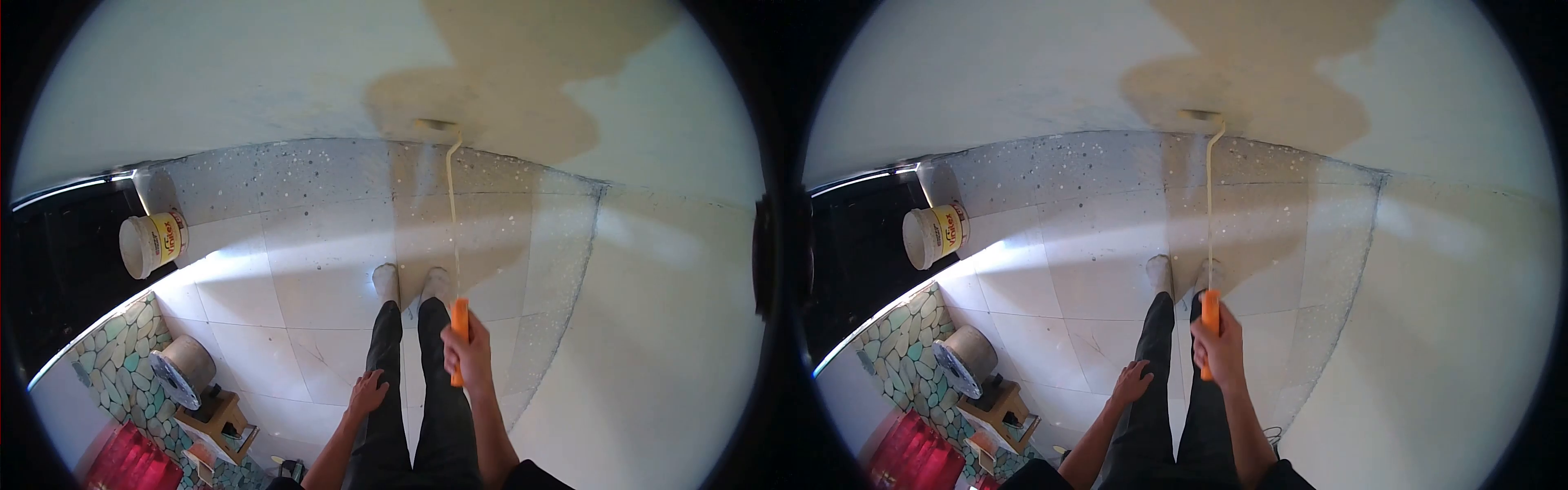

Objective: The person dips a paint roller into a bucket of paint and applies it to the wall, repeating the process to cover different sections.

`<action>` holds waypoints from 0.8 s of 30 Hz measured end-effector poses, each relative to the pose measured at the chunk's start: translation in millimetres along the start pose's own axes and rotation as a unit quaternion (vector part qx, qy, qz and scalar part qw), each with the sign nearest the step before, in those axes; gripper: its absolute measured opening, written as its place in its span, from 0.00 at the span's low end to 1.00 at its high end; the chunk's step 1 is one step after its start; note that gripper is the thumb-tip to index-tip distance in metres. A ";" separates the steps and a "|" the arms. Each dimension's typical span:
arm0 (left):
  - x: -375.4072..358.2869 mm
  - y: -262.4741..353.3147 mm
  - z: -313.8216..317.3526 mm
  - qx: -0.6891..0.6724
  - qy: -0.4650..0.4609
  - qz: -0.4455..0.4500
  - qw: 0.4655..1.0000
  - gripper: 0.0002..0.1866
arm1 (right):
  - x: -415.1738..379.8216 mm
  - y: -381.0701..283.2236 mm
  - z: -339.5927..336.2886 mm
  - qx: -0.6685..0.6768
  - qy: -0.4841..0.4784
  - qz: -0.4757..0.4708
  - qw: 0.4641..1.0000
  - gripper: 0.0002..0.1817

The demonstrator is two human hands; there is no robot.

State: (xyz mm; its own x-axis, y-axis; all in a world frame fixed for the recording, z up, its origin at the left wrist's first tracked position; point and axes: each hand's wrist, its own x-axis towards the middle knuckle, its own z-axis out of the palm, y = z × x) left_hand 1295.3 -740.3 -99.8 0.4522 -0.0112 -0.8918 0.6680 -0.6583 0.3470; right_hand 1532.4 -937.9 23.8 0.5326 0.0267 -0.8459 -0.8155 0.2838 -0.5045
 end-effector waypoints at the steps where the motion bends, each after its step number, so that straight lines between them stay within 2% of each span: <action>1: -1.5 1.0 1.2 -0.002 -0.003 0.001 1.000 0.26 | -13.9 8.1 -8.8 -0.002 0.003 0.000 1.000 0.23; 4: 2.4 2.3 -2.6 0.012 -0.005 0.003 1.000 0.26 | -30.1 9.8 -34.4 -0.016 -0.023 0.004 1.000 0.22; 8: -1.0 8.4 -7.3 0.014 -0.023 -0.006 1.000 0.27 | -45.3 -26.6 -46.7 0.000 0.011 0.034 0.999 0.23; 11: -1.0 10.1 -7.7 0.016 -0.025 -0.008 1.000 0.27 | -39.5 -46.1 -46.4 -0.080 0.030 0.025 0.996 0.24; 14: 0.2 8.1 -7.3 0.017 -0.020 -0.004 1.000 0.27 | -27.4 -53.3 -43.8 -0.065 0.032 0.024 0.997 0.27; 16: -0.7 8.2 -7.7 0.018 -0.019 0.000 1.000 0.27 | -1.6 -58.6 -52.7 -0.044 0.025 0.017 0.999 0.25; 20: 4.1 7.2 -6.8 0.009 -0.015 0.004 1.000 0.26 | 113.8 -24.0 -73.2 -0.037 0.007 0.010 0.999 0.22; 22: 6.0 3.8 -5.9 0.008 -0.013 -0.001 1.000 0.26 | 176.8 -4.4 -79.4 -0.088 0.014 0.007 0.996 0.20; 24: 2.1 6.1 -5.5 0.003 -0.005 0.009 1.000 0.26 | 204.3 -3.0 -74.6 -0.056 0.002 0.009 0.998 0.18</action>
State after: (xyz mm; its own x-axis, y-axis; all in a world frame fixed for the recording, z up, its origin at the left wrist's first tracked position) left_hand 1303.6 -740.2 -98.0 0.4575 -0.0305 -0.8887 0.6562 -0.6629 0.3605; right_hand 1626.8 -1004.8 -160.3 0.5164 0.0280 -0.8559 -0.8457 0.1739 -0.5045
